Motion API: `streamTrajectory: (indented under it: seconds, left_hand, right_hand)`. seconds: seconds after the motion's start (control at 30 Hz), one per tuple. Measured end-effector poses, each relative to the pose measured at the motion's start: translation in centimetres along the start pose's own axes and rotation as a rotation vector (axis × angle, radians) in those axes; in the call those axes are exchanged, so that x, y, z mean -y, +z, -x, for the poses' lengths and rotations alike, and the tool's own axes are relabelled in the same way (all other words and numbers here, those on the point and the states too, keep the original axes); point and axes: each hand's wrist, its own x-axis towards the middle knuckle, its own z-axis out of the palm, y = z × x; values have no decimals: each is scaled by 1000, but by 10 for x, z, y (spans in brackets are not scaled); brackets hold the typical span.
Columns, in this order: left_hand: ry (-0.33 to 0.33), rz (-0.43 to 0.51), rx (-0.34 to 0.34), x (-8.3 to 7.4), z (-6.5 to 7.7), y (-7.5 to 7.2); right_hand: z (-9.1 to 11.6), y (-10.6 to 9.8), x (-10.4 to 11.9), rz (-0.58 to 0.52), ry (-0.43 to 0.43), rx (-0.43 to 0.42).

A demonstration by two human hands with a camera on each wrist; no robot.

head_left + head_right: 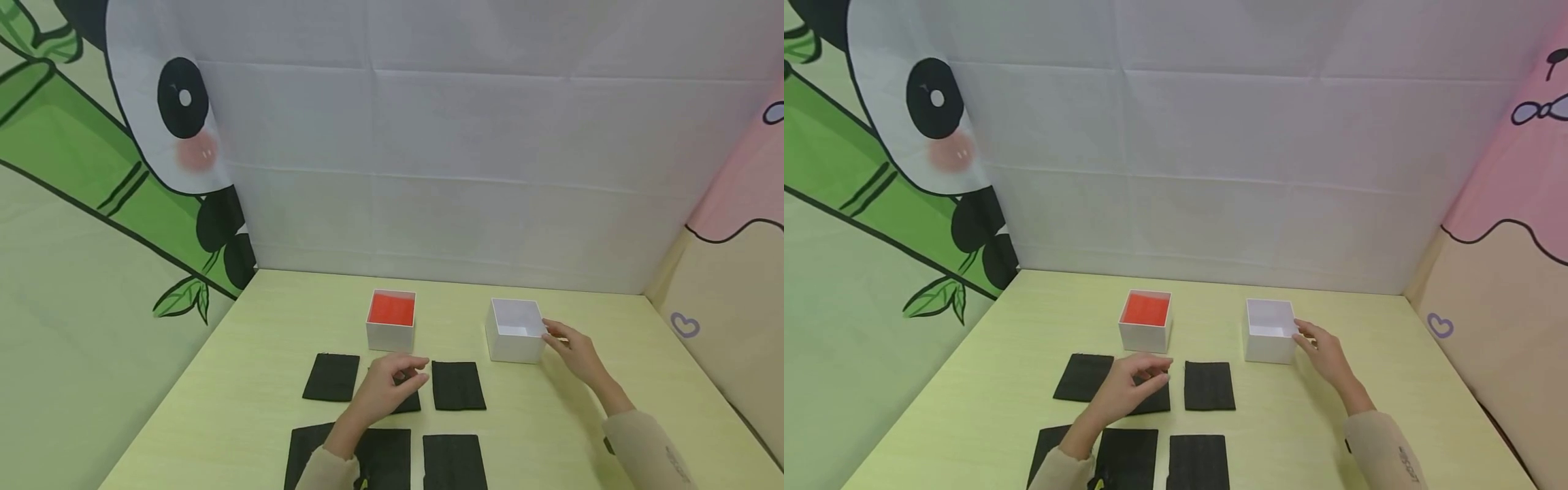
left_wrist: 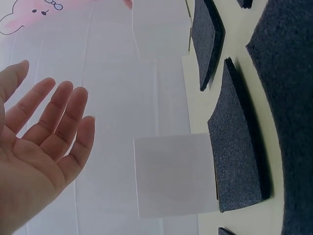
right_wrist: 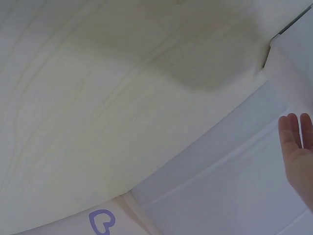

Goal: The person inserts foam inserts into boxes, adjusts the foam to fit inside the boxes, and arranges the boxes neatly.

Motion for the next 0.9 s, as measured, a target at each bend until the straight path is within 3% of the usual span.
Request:
streamTrajectory:
  seconds: [0.27, 0.43, 0.57, 0.73, 0.9]
  left_hand:
    - [-28, 21, 43, -7, 2, 3]
    - [-11, 3, 71, -6, 4, 7]
    - [38, -4, 105, -3, 6, 11]
    - [160, -26, 152, 3, 9, 18]
    - [157, -137, 245, 3, 13, 25]
  right_hand:
    - [-1, -4, 0, 22, 11, 29]
    - [-1, -5, 1, 12, 37, 39]
    - [-2, -5, 0, 1, 44, 35]
    - [-2, -5, 0, 2, 55, 44]
    - [-2, -6, 0, 2, 64, 50]
